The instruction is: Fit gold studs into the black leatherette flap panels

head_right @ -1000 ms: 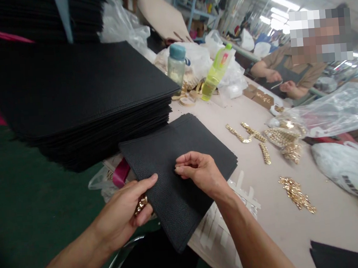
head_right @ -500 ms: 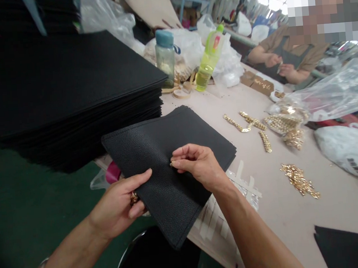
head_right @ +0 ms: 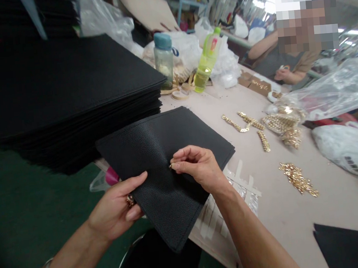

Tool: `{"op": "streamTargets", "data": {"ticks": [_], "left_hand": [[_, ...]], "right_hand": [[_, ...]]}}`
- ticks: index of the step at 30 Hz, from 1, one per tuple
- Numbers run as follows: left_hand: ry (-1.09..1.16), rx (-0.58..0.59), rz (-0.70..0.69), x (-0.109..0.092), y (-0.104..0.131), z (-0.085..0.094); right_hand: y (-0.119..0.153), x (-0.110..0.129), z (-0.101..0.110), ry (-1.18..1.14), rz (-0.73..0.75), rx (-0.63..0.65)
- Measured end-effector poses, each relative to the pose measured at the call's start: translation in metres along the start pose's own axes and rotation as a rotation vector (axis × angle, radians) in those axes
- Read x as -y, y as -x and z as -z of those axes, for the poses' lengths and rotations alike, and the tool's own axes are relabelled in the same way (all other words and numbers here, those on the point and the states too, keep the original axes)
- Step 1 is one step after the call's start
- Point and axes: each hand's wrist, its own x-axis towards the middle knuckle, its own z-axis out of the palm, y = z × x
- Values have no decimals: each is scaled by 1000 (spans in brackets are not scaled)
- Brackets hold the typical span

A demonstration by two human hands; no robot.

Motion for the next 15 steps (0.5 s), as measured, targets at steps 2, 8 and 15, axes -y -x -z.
{"op": "streamTargets", "data": {"ticks": [2,8,15], "left_hand": [[-14,0,-6,1,0,0],[-67,-29,-53,3,1,2],[-157,-79,-114,6,4,0]], "right_hand": [[2,0,-1,19,-3,12],[7,0,-6,67,16,16],[4,-4,-5,92,32,8]]}}
